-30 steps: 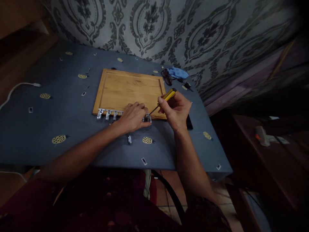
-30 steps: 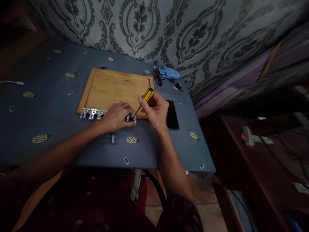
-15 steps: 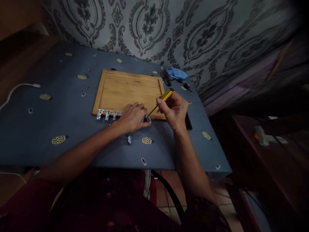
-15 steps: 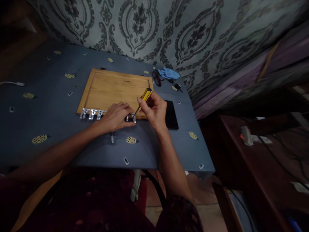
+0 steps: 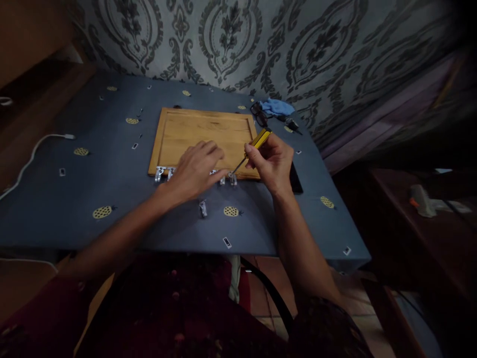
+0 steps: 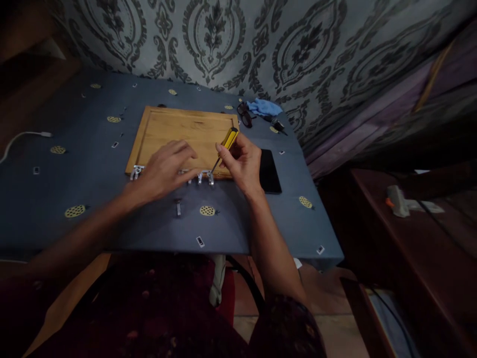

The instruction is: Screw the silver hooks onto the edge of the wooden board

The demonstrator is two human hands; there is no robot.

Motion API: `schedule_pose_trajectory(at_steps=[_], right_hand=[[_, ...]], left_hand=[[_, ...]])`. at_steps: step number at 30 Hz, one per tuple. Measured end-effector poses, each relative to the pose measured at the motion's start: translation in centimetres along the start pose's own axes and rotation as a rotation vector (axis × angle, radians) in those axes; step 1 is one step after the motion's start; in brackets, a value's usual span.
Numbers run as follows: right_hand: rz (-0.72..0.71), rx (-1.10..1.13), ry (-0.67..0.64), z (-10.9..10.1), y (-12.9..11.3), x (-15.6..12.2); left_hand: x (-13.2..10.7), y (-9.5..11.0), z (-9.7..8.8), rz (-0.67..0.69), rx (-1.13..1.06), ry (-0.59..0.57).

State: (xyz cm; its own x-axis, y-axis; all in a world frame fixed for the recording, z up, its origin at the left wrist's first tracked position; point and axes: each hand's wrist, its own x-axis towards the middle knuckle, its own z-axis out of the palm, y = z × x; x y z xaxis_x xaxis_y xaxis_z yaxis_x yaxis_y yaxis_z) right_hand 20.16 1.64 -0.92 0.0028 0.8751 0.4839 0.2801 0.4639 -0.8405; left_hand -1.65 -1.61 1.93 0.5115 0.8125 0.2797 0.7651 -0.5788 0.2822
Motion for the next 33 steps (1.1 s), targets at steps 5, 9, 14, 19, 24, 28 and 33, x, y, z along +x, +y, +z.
schedule_pose_trajectory(at_steps=[5, 9, 14, 19, 24, 28, 33], right_hand=[[-0.001, -0.02, -0.005, -0.1, 0.5, 0.1], [-0.012, 0.031, -0.012, 0.0, 0.6, 0.3], [-0.025, 0.057, -0.024, 0.0, 0.5, 0.6], [-0.026, 0.08, -0.039, 0.0, 0.6, 0.9], [-0.029, 0.125, -0.056, 0.1, 0.7, 1.2], [-0.033, 0.165, -0.049, 0.2, 1.0, 1.3], [-0.035, 0.127, -0.046, 0.1, 1.1, 1.4]], left_hand=[[-5.9, 0.0, -0.7, 0.046, -0.218, -0.056], [-10.0, 0.3, 1.5, -0.02, -0.193, -0.032], [-11.6, 0.3, 2.9, -0.062, -0.14, -0.043], [-11.6, 0.8, 3.3, -0.089, -0.095, -0.011], [-11.3, 1.4, 3.7, -0.141, -0.022, 0.016], [-11.5, 1.3, 3.7, -0.166, -0.09, 0.032], [-12.1, 1.0, 3.6, -0.251, -0.256, 0.082]])
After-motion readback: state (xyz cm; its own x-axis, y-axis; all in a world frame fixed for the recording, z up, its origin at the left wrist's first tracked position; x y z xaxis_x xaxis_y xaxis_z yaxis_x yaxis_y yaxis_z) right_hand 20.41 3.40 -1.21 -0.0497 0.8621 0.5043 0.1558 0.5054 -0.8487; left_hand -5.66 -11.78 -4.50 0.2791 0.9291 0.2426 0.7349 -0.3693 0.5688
